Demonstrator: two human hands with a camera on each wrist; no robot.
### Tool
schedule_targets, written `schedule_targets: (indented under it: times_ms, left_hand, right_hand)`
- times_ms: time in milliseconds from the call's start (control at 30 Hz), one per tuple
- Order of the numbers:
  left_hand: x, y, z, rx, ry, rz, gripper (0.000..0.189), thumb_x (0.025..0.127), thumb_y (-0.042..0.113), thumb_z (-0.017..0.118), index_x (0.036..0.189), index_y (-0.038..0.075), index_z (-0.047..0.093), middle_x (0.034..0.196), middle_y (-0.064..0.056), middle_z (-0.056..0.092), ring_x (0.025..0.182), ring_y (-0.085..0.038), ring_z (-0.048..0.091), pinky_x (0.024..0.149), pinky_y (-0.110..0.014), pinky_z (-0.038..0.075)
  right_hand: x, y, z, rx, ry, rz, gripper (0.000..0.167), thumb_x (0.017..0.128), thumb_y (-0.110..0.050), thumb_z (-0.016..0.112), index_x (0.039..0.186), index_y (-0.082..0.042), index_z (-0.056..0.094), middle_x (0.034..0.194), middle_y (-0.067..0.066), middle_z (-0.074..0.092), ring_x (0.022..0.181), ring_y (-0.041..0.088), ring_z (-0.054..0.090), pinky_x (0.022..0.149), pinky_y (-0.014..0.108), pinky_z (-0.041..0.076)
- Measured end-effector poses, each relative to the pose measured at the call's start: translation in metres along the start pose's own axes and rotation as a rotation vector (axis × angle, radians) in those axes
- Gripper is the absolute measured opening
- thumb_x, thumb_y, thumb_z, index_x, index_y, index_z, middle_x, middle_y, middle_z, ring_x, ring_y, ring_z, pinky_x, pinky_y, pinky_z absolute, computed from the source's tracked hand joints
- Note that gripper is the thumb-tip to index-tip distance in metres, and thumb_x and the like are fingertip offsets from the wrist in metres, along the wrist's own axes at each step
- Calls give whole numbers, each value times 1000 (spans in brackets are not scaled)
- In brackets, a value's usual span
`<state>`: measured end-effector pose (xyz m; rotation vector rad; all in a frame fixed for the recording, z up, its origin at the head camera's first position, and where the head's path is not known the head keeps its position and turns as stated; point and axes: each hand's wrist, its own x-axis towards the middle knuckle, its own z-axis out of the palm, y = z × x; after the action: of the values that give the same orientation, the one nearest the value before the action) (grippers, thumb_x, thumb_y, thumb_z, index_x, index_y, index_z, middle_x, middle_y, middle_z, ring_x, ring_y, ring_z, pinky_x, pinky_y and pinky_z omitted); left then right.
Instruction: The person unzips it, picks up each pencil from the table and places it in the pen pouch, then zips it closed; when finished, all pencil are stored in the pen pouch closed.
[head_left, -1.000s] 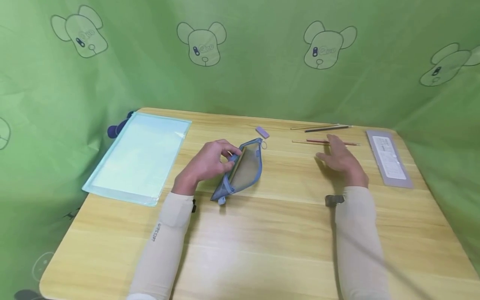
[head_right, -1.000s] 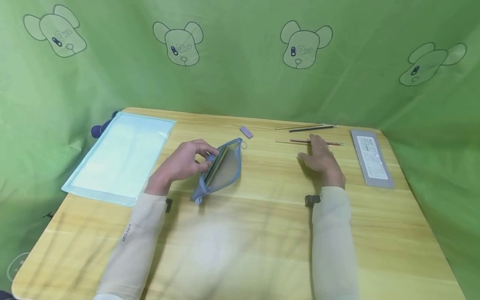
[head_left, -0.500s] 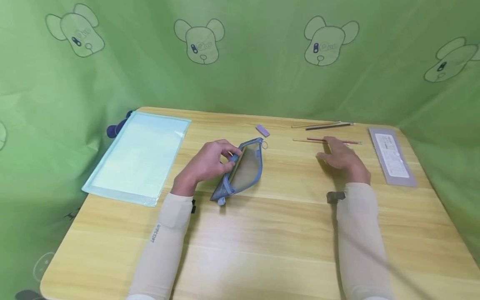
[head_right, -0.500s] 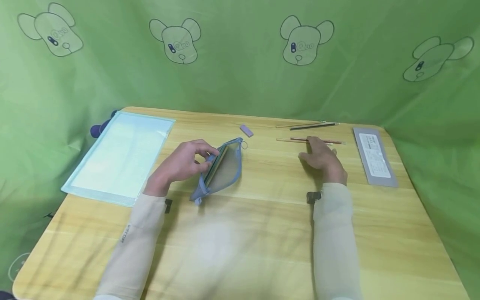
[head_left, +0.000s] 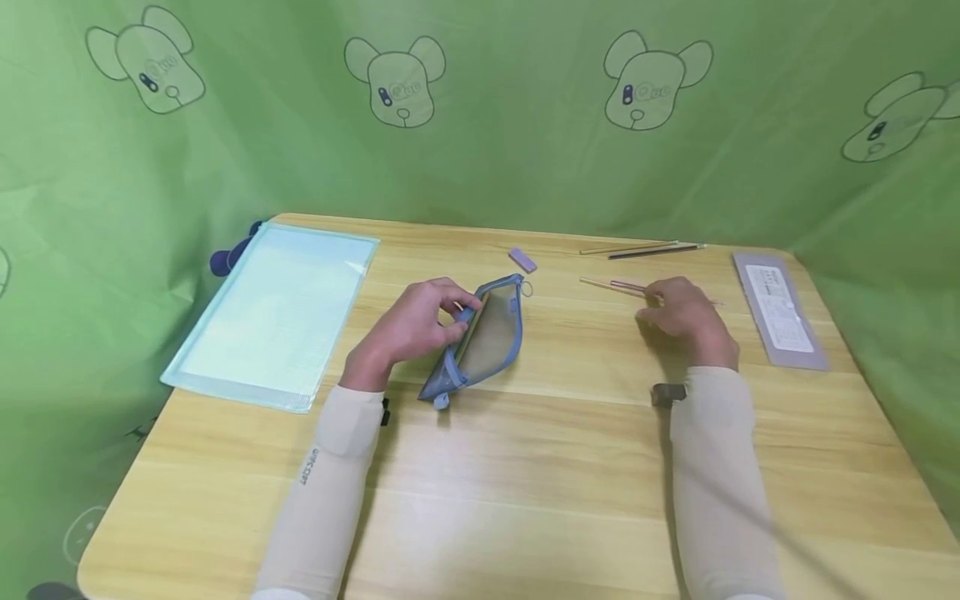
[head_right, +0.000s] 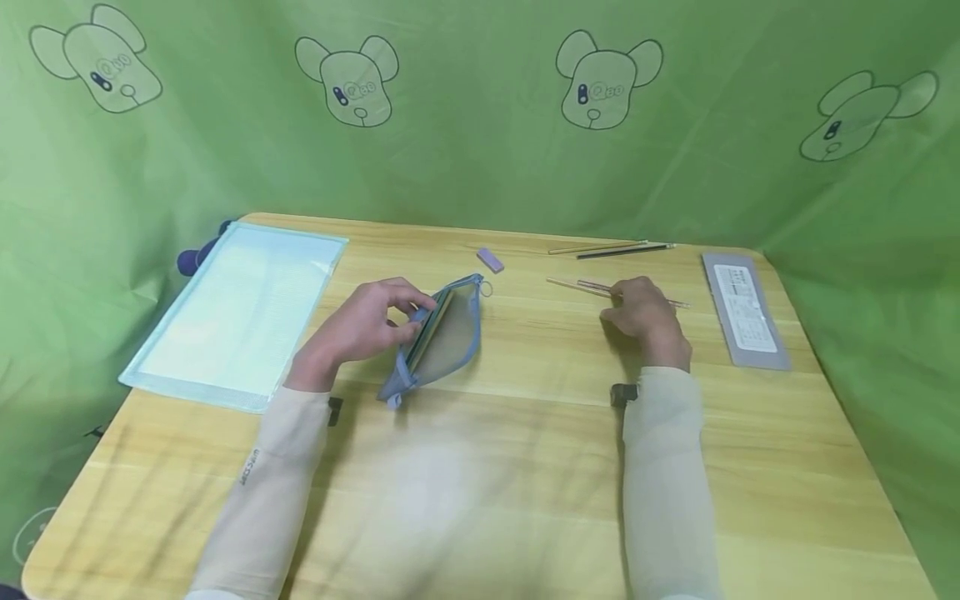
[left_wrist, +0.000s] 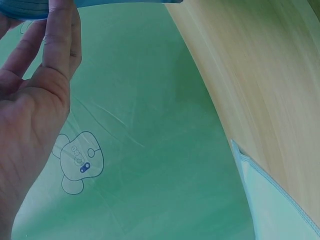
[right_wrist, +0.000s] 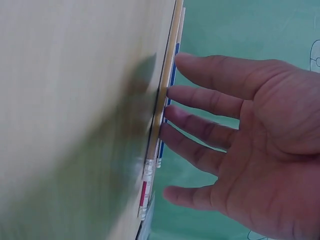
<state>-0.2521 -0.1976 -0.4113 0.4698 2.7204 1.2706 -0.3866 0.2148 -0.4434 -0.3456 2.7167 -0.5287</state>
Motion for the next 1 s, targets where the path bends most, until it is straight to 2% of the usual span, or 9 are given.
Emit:
schedule_targets:
  times_ms: [100, 233, 400, 467, 600, 767, 1000]
  left_hand:
    - [0, 0, 0, -2, -1, -3, 36, 95, 1, 72, 130, 6, 76, 131, -9, 73, 114, -26, 72, 90, -35, 60]
    - [-1, -1, 1, 2, 1, -3, 36, 95, 1, 72, 131, 6, 76, 130, -9, 73, 114, -26, 72, 91, -36, 61]
    - [-1, 0, 0, 2, 4, -7, 37, 95, 1, 73, 131, 6, 76, 130, -9, 73, 115, -26, 71, 91, -37, 61]
    - [-1, 1, 0, -2, 2, -9, 37, 95, 1, 73, 131, 5, 76, 130, -9, 73, 115, -26, 71, 91, -37, 60]
    - [-1, 2, 0, 2, -2, -10, 37, 95, 1, 72, 131, 6, 76, 131, -9, 72, 115, -27, 71, 90, -36, 60]
    - [-2, 1, -1, 15, -5, -4, 37, 95, 2, 71, 132, 7, 76, 132, -9, 72, 116, -27, 71, 91, -37, 60]
    - [-3, 2, -2, 15, 1, -1, 38, 95, 2, 71, 132, 8, 76, 132, -10, 73, 116, -27, 71, 93, -39, 60]
  right_hand:
    - [-2, -1, 1, -10, 16, -20, 20, 99, -15, 64, 108, 2, 61, 113, 26, 61, 108, 42, 55, 98, 62, 49]
    - [-5, -4, 2, -22, 19, -38, 18, 98, -13, 67, 103, 2, 60, 110, 25, 61, 104, 39, 54, 93, 56, 48]
    - [-12, -7, 2, -3, 3, -55, 40, 95, -9, 70, 129, 10, 61, 128, 34, 63, 117, 48, 57, 106, 66, 48]
    - [-15, -8, 4, 11, -5, -56, 55, 95, -7, 70, 146, 8, 55, 139, 36, 59, 129, 52, 54, 116, 71, 41]
    - [-16, -14, 12, 41, -26, -37, 51, 97, -6, 70, 144, 7, 55, 141, 35, 57, 133, 52, 53, 117, 69, 41]
    - [-15, -25, 20, 58, -39, -22, 40, 99, -6, 70, 135, 4, 58, 139, 34, 61, 129, 50, 59, 113, 64, 47]
    - [-13, -37, 27, 72, -35, -26, 33, 99, -4, 69, 130, 3, 60, 135, 34, 64, 124, 49, 62, 110, 61, 51]
